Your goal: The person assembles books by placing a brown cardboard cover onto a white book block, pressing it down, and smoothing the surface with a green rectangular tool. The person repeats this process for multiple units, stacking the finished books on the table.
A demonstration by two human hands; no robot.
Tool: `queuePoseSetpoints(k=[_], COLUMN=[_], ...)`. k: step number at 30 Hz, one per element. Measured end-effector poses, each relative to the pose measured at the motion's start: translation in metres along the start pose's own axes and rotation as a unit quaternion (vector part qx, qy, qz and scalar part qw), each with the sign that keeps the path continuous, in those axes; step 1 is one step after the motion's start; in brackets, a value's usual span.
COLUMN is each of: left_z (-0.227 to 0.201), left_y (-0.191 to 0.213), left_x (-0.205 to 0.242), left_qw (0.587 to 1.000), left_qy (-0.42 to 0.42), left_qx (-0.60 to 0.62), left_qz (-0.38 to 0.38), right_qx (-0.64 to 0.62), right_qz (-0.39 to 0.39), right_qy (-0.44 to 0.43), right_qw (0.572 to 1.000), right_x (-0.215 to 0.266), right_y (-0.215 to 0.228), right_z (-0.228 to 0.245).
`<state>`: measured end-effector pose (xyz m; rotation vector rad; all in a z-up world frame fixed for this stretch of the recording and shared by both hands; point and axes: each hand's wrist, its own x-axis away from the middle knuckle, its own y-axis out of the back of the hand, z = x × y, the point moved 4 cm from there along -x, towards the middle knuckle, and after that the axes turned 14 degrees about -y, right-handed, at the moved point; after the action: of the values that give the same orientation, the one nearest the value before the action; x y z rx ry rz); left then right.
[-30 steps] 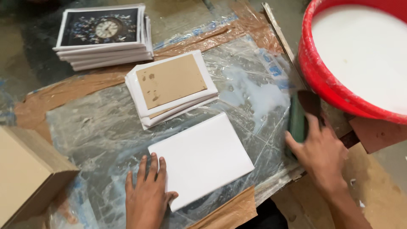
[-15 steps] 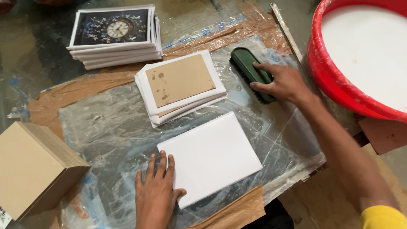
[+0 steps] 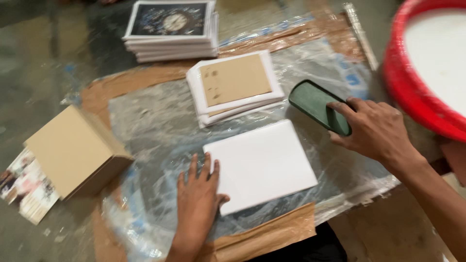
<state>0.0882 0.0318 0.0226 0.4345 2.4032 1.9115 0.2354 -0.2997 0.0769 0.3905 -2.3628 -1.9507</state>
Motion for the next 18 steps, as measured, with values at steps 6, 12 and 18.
queuePoseSetpoints(k=[6, 12, 18], left_z=[-0.034, -0.044, -0.058], left_y=[-0.030, -0.029, -0.045], left_x=[0.034, 0.034, 0.030], left_qw=[0.991, 0.980, 0.989], left_qy=[-0.044, -0.013, 0.028], left_qx=[-0.112, -0.159, -0.144], left_qz=[-0.055, -0.120, 0.006], right_qx=[-0.159, -0.190, -0.248], right_qz=[-0.100, -0.149, -0.127], right_qy=[0.241, 0.388, 0.400], right_qw=[0.952, 0.889, 0.873], right_x=[-0.009, -0.014, -0.012], right_y=[0.015, 0.035, 0.043], right_z=[0.109, 0.230, 0.260])
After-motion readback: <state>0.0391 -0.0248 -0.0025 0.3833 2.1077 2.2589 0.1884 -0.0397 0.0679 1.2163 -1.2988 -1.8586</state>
